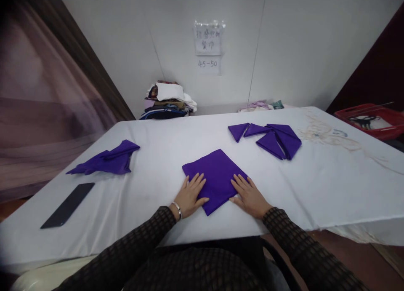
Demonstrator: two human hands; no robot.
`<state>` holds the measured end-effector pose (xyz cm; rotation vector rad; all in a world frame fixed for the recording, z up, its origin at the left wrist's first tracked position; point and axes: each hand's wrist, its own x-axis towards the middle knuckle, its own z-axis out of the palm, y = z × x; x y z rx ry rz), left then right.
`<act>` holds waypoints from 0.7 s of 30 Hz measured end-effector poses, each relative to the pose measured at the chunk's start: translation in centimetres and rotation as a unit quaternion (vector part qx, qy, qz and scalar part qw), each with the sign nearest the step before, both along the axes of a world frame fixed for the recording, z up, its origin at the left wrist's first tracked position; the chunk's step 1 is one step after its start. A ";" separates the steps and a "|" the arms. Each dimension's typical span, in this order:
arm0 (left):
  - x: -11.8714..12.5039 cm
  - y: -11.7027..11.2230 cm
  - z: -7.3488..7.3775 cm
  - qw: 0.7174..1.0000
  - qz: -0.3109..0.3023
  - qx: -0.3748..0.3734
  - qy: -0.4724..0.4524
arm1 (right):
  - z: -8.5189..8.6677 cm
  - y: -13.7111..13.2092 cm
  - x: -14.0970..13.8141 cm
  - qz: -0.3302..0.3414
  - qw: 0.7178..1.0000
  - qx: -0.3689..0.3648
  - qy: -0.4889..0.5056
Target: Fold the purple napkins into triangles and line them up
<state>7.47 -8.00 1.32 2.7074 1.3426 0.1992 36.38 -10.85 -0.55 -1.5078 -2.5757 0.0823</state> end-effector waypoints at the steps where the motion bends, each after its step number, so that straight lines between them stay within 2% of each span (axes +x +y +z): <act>1: 0.2 -0.5 -0.3 1.000 -0.007 -0.009 0.002 | 0.5 -0.1 -0.4 -0.001 1.000 -0.006 0.002; 4: 0.4 -1.0 -1.1 1.000 0.001 -0.027 0.007 | 2.4 -0.9 -2.7 0.029 0.999 -0.010 0.023; 6: 0.4 -0.9 -1.1 1.000 0.003 -0.027 0.007 | 3.5 -1.8 -5.1 0.087 0.995 -0.027 0.042; 8: 0.2 -0.5 -0.8 0.999 0.003 -0.034 0.009 | 3.9 -2.8 -7.3 0.149 0.985 -0.066 0.057; 10: 0.0 0.0 -0.4 0.999 0.011 -0.033 0.010 | 3.7 -3.6 -8.9 0.184 0.975 -0.105 0.065; 12: -0.4 0.9 0.0 0.999 0.032 -0.017 0.011 | 3.1 -3.9 -9.6 0.188 0.970 -0.134 0.069; 15: -1.5 2.8 -0.1 0.995 0.096 -0.014 0.020 | 2.4 -4.0 -9.5 0.179 0.967 -0.163 0.076; 21: -3.2 7.0 -0.4 0.978 0.198 -0.054 0.033 | 2.6 -4.0 -9.3 0.175 0.966 -0.173 0.080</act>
